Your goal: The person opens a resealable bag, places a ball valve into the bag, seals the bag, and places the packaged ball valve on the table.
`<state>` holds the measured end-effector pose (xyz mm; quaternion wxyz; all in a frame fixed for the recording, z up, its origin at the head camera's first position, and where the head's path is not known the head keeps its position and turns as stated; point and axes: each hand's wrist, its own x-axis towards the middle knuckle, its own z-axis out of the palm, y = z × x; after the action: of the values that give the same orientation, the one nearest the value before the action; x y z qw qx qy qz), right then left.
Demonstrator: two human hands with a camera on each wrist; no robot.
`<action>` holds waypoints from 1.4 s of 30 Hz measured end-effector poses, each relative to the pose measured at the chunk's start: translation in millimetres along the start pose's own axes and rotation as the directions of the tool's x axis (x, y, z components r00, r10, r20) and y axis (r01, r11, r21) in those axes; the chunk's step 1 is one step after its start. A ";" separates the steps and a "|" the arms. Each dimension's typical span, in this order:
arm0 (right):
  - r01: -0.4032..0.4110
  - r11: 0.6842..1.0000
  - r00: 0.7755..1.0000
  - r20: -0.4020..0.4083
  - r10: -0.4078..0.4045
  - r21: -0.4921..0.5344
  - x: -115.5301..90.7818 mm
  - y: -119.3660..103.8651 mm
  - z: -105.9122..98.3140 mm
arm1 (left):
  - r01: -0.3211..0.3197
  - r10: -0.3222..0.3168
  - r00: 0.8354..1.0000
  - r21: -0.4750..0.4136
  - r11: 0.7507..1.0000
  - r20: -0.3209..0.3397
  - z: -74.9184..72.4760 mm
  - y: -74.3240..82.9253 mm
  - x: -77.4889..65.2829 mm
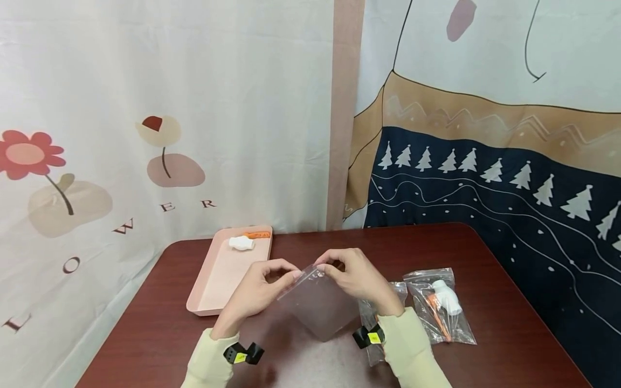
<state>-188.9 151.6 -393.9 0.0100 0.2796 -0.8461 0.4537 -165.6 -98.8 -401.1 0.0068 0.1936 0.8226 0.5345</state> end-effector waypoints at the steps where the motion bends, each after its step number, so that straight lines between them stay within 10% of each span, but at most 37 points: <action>1: 0.008 1.000 1.000 -0.001 -0.008 0.007 -0.6 -0.5 0.9 | -0.011 0.010 1.000 0.008 1.000 0.010 1.0 2.1 -0.3; 13: 0.039 0.996 0.998 -0.047 -0.035 0.082 -8.5 -4.4 9.3 | -0.051 0.038 0.994 0.121 0.991 0.105 5.2 14.5 -5.0; 29: 0.084 0.989 0.989 -0.129 -0.068 0.122 -8.8 -3.0 23.2 | -0.014 0.015 0.993 -0.011 1.000 0.120 6.8 12.3 -3.8; 36: -0.065 0.998 0.951 -0.304 0.063 0.005 -8.4 -11.2 27.6 | 0.066 -0.055 0.994 -0.120 0.991 0.095 7.5 6.6 -1.7; 42: -0.234 0.969 0.921 -0.302 0.246 0.078 -8.5 -22.3 29.3 | 0.076 -0.064 0.995 -0.163 0.984 0.075 7.8 6.2 -1.4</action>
<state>-164.1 123.3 -396.4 0.0812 0.0994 -0.8526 0.5066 -160.6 -90.2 -399.2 0.0703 0.1819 0.7810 0.5933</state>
